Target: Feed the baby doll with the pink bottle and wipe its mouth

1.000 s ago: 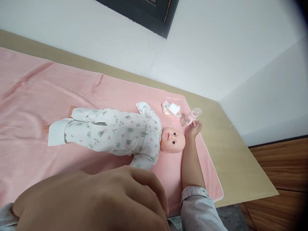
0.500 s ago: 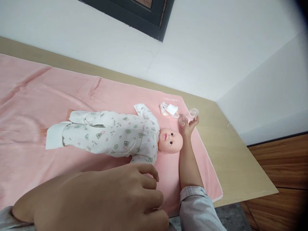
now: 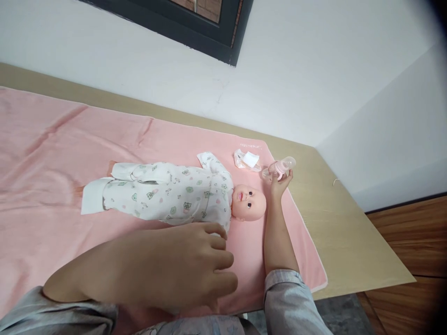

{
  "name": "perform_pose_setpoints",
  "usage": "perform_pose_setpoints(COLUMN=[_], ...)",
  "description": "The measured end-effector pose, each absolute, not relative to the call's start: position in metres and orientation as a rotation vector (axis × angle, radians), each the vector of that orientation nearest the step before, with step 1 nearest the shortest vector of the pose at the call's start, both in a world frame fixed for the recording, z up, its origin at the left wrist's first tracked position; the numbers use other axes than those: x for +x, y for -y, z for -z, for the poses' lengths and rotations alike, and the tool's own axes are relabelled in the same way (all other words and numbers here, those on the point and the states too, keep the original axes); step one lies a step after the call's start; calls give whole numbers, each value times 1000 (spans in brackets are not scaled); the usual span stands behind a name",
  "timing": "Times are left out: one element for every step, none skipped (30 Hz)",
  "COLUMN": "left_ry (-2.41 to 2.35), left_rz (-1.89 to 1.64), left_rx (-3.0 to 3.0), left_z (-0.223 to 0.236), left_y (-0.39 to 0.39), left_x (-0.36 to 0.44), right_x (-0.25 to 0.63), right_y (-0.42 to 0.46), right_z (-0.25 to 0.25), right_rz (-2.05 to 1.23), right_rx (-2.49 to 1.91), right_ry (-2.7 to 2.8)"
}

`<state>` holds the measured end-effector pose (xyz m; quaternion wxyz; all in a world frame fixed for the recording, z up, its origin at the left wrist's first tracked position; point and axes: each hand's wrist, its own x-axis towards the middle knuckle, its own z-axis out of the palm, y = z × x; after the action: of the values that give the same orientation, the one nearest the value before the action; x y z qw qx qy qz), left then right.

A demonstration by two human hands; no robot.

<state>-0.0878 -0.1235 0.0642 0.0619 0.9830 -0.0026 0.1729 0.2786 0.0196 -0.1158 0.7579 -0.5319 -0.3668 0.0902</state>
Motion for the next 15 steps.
perform_pose_setpoints(left_ry=[46, 63, 50, 15, -13, -41, -76, -125, -185, -264, -359, -462, -573, -684, -783], left_rz=[-424, -339, -282, -263, -265, -286, -322, -368, -428, -494, -563, -636, -715, -799, -880], left_rx=[2963, 2944, 2920, 2893, 2861, 2824, 2782, 2736, 2689, 2639, 2590, 2543, 2495, 2446, 2396], left_z=[-65, -66, -67, -67, -68, -69, -69, -69, -68, -67, -66, -64, -62, -59, -57], left_y=[120, 115, 109, 103, 97, 90, 84, 78, 72, 67, 63, 59, 56, 53, 50], left_x=[-87, -86, -85, -84, -84, -83, -83, -83, -82, -82, -81, -80, -78, -77, -75], right_x=[278, 277, 275, 272, 269, 264, 258, 250, 242, 232, 221, 210, 198, 186, 173], right_y=[-19, -18, -16, -15, -13, -10, -8, -5, -2, 2, 6, 10, 15, 21, 27], right_z=[111, 105, 97, 89, 79, 69, 58, 47, 36, 26, 17, 9, 1, -5, -10], right_rz=[-196, -196, -201, -218, -245, -277, -309, -338, -359, -379, -403, -429, -462, -501, -543], right_rx=[-1158, -1159, -1160, -1158, -1151, -1138, -1118, -1096, -1072, -1047, -1022, -994, -971, -958, -949], right_ry=[819, 850, 884, 919, 955, 990, 1026, 1071, 1120, 1167, 1208, 1239, 1265, 1283, 1294])
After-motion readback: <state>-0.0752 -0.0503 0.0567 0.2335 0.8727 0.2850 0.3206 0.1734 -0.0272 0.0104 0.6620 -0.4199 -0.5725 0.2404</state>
